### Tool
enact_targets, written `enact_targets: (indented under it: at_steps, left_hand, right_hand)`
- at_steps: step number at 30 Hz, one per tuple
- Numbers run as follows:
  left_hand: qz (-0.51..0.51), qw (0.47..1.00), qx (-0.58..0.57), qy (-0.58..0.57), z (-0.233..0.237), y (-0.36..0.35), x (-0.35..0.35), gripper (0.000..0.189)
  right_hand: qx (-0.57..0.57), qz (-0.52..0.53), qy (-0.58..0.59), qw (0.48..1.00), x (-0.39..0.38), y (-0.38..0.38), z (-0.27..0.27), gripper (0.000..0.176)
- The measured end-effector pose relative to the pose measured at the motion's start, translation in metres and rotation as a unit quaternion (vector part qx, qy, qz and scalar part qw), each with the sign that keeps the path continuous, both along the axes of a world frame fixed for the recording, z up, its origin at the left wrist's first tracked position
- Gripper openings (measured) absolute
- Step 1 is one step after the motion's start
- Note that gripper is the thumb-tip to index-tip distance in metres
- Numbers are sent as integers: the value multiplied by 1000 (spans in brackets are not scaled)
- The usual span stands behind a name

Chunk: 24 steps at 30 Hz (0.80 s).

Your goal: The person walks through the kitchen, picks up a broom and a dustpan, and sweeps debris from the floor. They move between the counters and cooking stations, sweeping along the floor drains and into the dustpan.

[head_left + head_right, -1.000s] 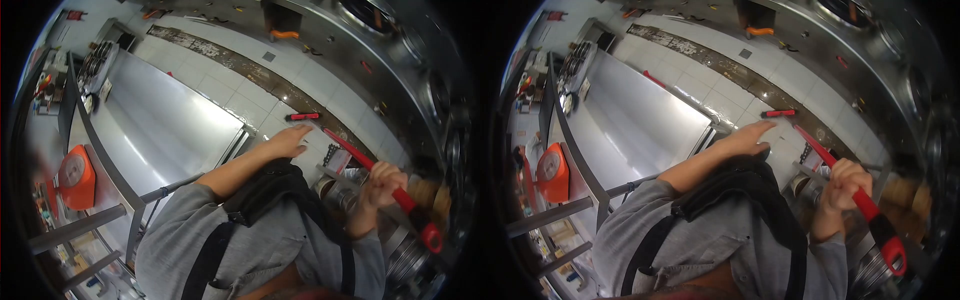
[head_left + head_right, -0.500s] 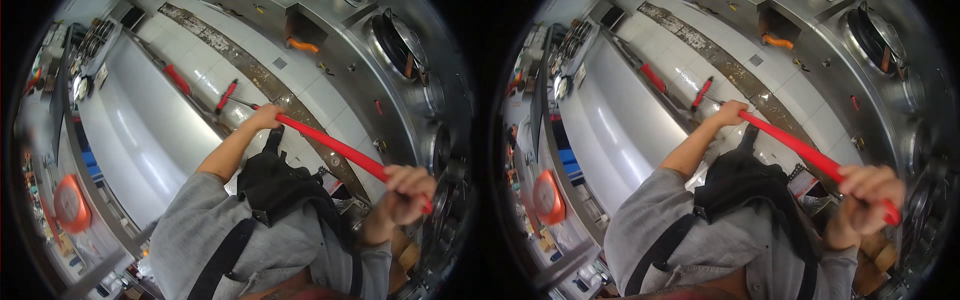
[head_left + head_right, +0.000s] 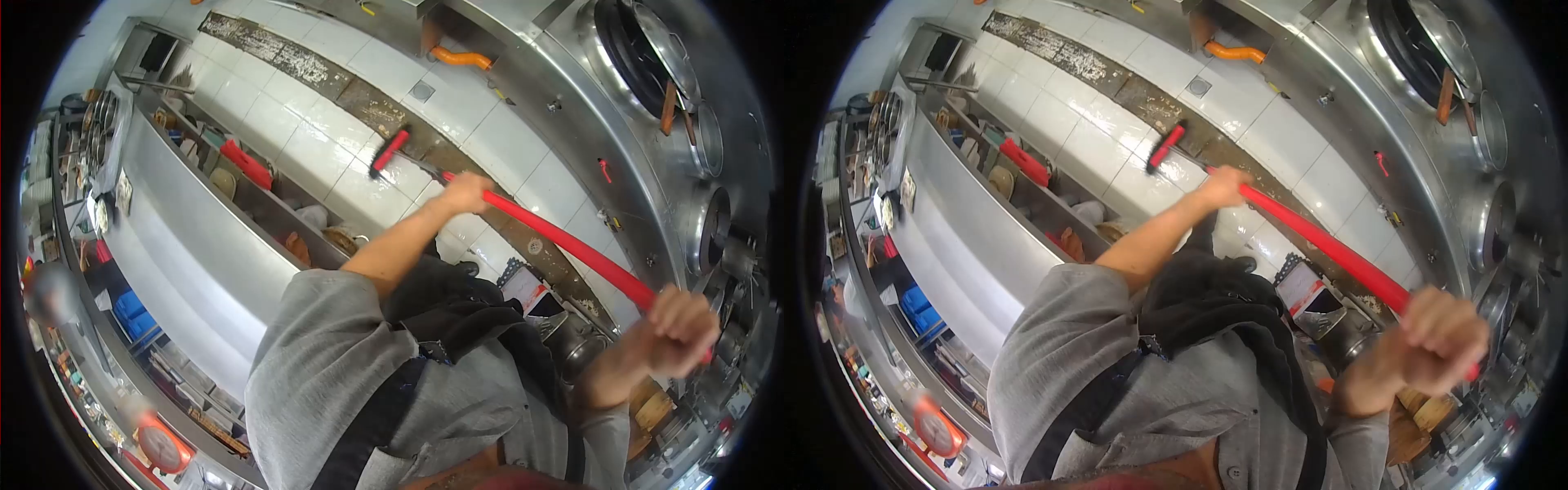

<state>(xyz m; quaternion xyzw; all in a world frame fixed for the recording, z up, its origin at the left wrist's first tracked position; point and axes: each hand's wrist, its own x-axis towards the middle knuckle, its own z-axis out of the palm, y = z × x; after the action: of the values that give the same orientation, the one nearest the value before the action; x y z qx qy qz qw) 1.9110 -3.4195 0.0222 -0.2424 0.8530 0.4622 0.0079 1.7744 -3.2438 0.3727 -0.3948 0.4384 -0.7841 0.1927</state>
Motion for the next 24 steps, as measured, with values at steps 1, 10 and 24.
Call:
enact_targets:
  at_steps: [1, 10, 24]
  left_hand:
    - [-31, 999, -20, 23, 25, 7, -12, 26]
    - [87, 967, -215, 104, -9, -76, 12, 12]
    - [-133, 989, -53, -34, -44, 104, -58, 25]
  right_hand:
    - [-9, 23, 34, 999, -16, 13, 11, 35]
    - [58, 5, -4, 998, 7, 24, -54, 30]
    - [124, -211, -47, 968, 21, 139, -36, 32]
